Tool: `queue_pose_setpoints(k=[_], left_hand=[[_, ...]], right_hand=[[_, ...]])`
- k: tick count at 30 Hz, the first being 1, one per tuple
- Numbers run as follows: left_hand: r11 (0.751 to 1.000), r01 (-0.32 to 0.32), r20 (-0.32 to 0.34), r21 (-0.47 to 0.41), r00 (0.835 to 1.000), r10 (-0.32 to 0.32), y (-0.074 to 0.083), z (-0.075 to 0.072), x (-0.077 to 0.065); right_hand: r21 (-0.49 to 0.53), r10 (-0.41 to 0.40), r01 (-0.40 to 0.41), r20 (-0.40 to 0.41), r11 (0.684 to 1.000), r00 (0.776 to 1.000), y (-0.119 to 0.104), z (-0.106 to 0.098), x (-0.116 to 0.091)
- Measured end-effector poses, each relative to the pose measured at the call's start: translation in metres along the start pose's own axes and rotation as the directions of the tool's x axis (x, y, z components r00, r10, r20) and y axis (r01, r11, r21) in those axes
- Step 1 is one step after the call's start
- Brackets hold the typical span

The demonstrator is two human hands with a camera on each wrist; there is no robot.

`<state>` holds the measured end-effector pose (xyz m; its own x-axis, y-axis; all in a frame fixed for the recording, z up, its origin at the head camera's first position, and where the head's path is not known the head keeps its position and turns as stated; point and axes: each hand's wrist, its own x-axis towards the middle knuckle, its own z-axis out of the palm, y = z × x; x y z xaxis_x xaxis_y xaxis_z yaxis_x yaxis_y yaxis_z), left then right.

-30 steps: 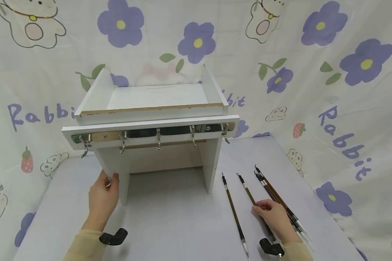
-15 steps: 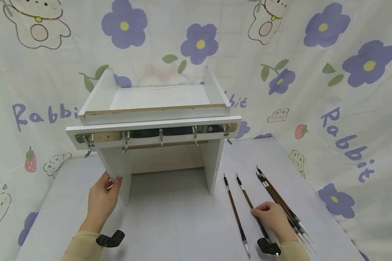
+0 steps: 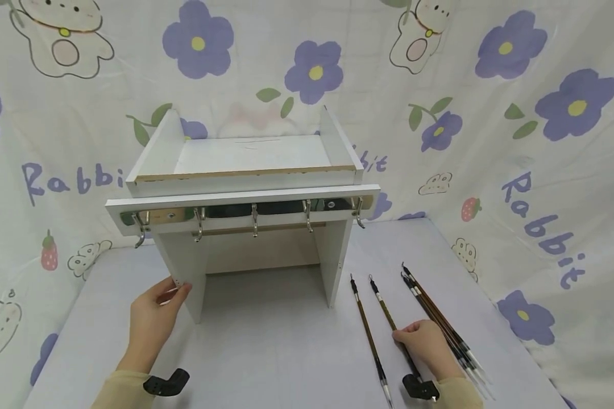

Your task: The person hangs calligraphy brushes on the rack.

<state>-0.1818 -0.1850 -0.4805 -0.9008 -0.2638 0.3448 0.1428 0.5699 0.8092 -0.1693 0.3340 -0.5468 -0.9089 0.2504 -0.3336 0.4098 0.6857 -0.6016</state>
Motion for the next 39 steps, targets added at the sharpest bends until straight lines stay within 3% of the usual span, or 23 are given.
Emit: queue_pose_setpoints(k=[8, 13, 19, 25, 33, 39], left_hand=[[0.993, -0.102, -0.119, -0.065, 0.989, 0.093, -0.007, 0.008, -0.004], [0.99, -0.127, -0.144, -0.068, 0.983, 0.116, -0.011, 0.009, -0.005], [0.987, -0.14, -0.161, -0.084, 0.979, 0.125, -0.011, 0.011, -0.004], [0.987, -0.138, -0.175, -0.081, 0.977, 0.123, -0.009, 0.012, -0.004], [0.986, -0.146, -0.199, -0.083, 0.972, 0.127, -0.008, 0.014, -0.005], [0.987, -0.142, -0.2, -0.076, 0.972, 0.124, -0.006, 0.016, -0.006]], right_hand=[[0.038, 0.014, -0.015, 0.043, 0.999, 0.999, 0.003, -0.01, -0.003], [0.064, 0.006, -0.01, 0.062, 0.998, 0.998, 0.003, -0.018, -0.01], [0.119, -0.028, 0.027, 0.003, 0.992, 1.0, -0.002, -0.032, -0.021], [0.211, -0.105, 0.115, -0.057, 0.971, 0.993, -0.01, -0.042, -0.028], [0.319, -0.218, 0.254, -0.144, 0.913, 0.965, -0.029, -0.048, -0.041], [0.437, -0.311, 0.378, -0.219, 0.816, 0.925, -0.042, -0.054, -0.053]])
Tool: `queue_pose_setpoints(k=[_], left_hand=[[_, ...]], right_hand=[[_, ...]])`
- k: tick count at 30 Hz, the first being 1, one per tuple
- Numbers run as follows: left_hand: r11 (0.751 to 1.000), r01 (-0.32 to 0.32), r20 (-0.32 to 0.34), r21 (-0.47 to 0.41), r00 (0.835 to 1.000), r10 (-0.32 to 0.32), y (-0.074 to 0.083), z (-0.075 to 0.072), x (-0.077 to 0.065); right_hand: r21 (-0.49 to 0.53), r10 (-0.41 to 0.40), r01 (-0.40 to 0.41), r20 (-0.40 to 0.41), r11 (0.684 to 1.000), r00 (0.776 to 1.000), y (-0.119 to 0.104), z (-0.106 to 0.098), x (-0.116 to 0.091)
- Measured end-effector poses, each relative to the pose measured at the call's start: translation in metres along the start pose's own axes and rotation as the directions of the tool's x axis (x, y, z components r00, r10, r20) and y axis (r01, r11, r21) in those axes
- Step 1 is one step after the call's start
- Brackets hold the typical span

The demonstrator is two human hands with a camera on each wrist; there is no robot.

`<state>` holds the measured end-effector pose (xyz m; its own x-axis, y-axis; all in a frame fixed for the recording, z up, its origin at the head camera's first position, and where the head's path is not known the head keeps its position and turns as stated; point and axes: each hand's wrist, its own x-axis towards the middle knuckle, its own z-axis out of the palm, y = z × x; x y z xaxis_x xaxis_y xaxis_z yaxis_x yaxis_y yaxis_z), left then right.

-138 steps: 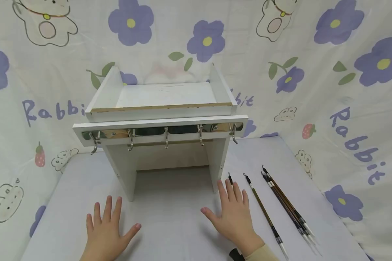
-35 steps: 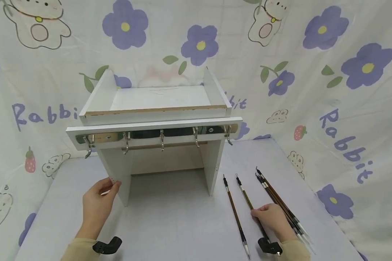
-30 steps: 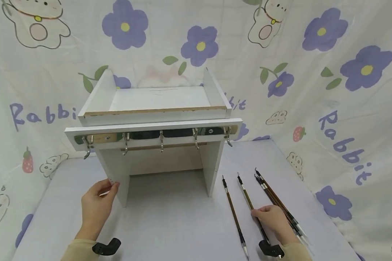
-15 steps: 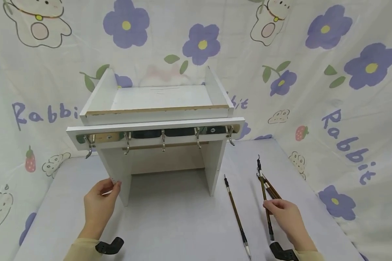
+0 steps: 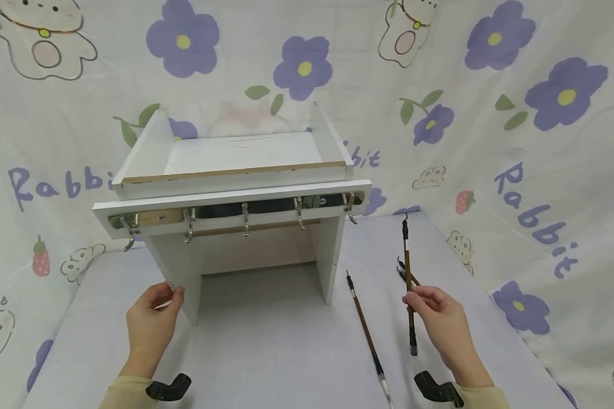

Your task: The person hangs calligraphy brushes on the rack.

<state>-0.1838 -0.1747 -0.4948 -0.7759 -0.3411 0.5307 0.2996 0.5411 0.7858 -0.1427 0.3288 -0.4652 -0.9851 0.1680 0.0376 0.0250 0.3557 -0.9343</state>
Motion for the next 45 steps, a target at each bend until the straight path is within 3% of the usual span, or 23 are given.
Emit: queue_pose_setpoints(k=[7, 19, 24, 29, 39, 45], left_hand=[[1.0, 0.015, -0.011, 0.022, 1.0, -0.015, 0.0, -0.002, 0.0], [1.0, 0.022, -0.005, 0.011, 1.0, -0.022, -0.003, -0.001, 0.0], [1.0, 0.023, -0.006, 0.014, 1.0, -0.023, -0.004, 0.0, -0.001], [1.0, 0.026, -0.005, 0.01, 1.0, -0.026, -0.003, 0.0, -0.002], [1.0, 0.016, -0.004, 0.021, 1.0, -0.016, 0.0, 0.0, -0.001], [0.999, 0.007, -0.005, 0.033, 1.0, -0.007, -0.002, 0.002, 0.0]], right_hand=[[0.036, -0.032, 0.032, -0.014, 0.999, 0.999, -0.022, 0.01, -0.005], [0.091, -0.18, 0.181, -0.019, 0.979, 0.984, -0.043, 0.027, -0.018], [0.133, -0.232, 0.226, 0.026, 0.965, 0.972, -0.044, 0.033, -0.021], [0.097, -0.288, 0.28, 0.07, 0.955, 0.955, -0.044, 0.04, -0.023], [0.073, -0.332, 0.326, 0.103, 0.943, 0.938, -0.045, 0.052, -0.024], [0.091, -0.321, 0.311, 0.116, 0.946, 0.94, -0.044, 0.053, -0.022]])
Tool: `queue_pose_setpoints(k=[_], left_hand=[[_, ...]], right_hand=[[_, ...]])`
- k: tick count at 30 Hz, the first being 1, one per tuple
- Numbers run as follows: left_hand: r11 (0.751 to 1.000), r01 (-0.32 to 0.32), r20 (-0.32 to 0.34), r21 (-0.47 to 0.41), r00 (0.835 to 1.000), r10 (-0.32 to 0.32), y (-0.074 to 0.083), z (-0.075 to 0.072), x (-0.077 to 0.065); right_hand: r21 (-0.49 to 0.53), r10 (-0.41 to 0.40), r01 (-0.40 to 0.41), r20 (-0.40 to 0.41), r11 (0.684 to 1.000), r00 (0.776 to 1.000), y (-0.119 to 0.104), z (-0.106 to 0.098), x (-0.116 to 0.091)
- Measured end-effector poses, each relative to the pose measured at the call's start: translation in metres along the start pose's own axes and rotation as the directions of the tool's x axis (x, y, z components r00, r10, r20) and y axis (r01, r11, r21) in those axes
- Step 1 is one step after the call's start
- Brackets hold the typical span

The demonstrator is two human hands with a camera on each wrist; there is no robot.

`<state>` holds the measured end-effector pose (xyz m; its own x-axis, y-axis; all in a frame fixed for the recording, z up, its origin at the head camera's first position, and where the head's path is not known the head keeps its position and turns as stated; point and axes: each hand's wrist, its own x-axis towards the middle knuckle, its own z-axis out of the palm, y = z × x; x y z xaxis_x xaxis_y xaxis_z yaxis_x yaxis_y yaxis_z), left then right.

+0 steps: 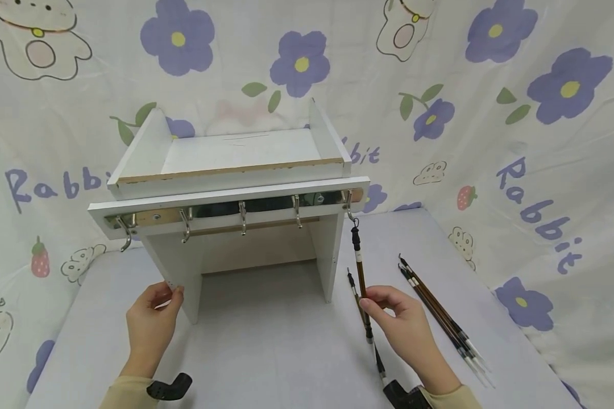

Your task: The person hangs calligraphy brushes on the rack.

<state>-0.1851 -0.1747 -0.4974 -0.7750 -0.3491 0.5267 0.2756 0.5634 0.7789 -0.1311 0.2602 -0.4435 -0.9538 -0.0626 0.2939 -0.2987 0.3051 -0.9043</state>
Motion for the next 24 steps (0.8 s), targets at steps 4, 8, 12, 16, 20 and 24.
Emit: queue_pose_setpoints(k=[4, 8, 12, 16, 20, 24], left_hand=[[1.0, -0.003, -0.003, -0.006, 1.0, 0.003, 0.0, 0.0, 0.0], [1.0, 0.002, 0.0, -0.009, 1.0, -0.002, 0.001, -0.001, 0.0], [1.0, 0.011, 0.007, -0.001, 1.0, -0.011, 0.001, -0.001, 0.0], [1.0, 0.007, 0.013, 0.009, 1.0, -0.007, 0.001, -0.001, 0.001], [1.0, 0.004, 0.017, 0.013, 1.0, -0.004, 0.001, -0.001, 0.0], [1.0, 0.008, 0.018, 0.009, 1.0, -0.008, 0.001, -0.002, -0.001]], right_hand=[[0.025, 0.021, -0.021, 0.017, 0.999, 1.0, -0.005, 0.0, 0.0], [0.026, 0.029, -0.029, 0.019, 0.999, 0.999, -0.016, 0.003, 0.001], [0.018, 0.037, -0.038, 0.009, 0.999, 0.999, -0.023, 0.005, 0.001], [0.011, 0.046, -0.046, 0.005, 0.999, 0.999, -0.024, 0.006, 0.002], [0.003, 0.049, -0.049, 0.006, 0.999, 0.999, -0.023, 0.007, 0.002], [-0.001, 0.053, -0.053, 0.007, 0.999, 0.999, -0.023, 0.007, 0.003]])
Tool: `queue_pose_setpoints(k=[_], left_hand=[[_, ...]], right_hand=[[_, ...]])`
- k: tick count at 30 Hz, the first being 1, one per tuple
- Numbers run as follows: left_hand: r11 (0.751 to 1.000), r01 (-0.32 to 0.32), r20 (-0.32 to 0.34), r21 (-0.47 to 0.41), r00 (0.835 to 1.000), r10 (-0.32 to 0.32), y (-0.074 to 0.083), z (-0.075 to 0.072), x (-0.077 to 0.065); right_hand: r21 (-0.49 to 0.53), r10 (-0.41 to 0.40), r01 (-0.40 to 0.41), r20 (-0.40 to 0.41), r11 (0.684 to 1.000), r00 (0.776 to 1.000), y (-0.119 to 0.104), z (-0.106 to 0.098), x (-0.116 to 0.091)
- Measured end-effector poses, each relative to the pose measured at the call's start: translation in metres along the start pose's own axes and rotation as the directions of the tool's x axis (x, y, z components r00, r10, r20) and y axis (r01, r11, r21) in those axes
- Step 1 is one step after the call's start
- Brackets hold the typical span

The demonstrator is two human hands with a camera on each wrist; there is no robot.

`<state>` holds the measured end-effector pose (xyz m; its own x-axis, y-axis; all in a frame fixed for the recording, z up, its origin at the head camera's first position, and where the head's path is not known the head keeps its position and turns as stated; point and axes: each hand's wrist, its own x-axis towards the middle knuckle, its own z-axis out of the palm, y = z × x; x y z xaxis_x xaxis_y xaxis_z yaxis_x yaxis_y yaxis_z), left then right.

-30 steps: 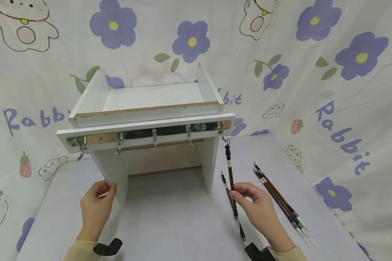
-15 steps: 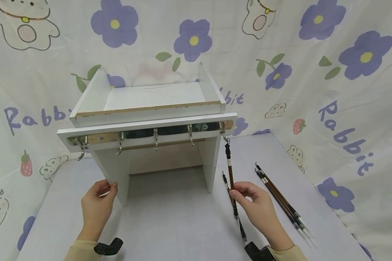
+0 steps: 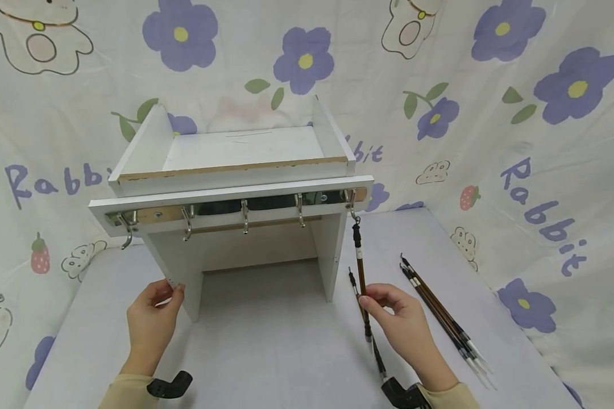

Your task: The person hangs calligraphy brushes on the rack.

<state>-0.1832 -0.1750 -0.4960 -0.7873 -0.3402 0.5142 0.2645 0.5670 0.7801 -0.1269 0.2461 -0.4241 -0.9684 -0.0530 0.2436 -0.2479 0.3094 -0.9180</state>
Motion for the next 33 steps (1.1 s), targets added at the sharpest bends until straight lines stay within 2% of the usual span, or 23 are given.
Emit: queue_pose_setpoints(k=[6, 21, 28, 33], left_hand=[[1.0, -0.015, 0.009, 0.0, 1.0, 0.015, -0.001, -0.001, 0.0], [1.0, -0.012, 0.005, -0.004, 1.0, 0.012, 0.001, -0.002, 0.001], [1.0, -0.007, -0.002, -0.019, 1.0, 0.007, 0.001, -0.001, 0.001], [1.0, -0.014, -0.009, -0.021, 1.0, 0.014, 0.001, -0.001, 0.001]], right_hand=[[0.019, 0.01, -0.01, 0.006, 1.0, 1.0, 0.005, 0.0, 0.003], [-0.075, 0.0, -0.004, -0.047, 0.997, 0.999, 0.005, 0.014, 0.017], [0.015, -0.009, 0.009, -0.021, 1.0, 1.0, 0.013, 0.022, 0.025], [0.032, 0.002, -0.002, -0.006, 0.999, 1.0, 0.016, 0.023, 0.025]])
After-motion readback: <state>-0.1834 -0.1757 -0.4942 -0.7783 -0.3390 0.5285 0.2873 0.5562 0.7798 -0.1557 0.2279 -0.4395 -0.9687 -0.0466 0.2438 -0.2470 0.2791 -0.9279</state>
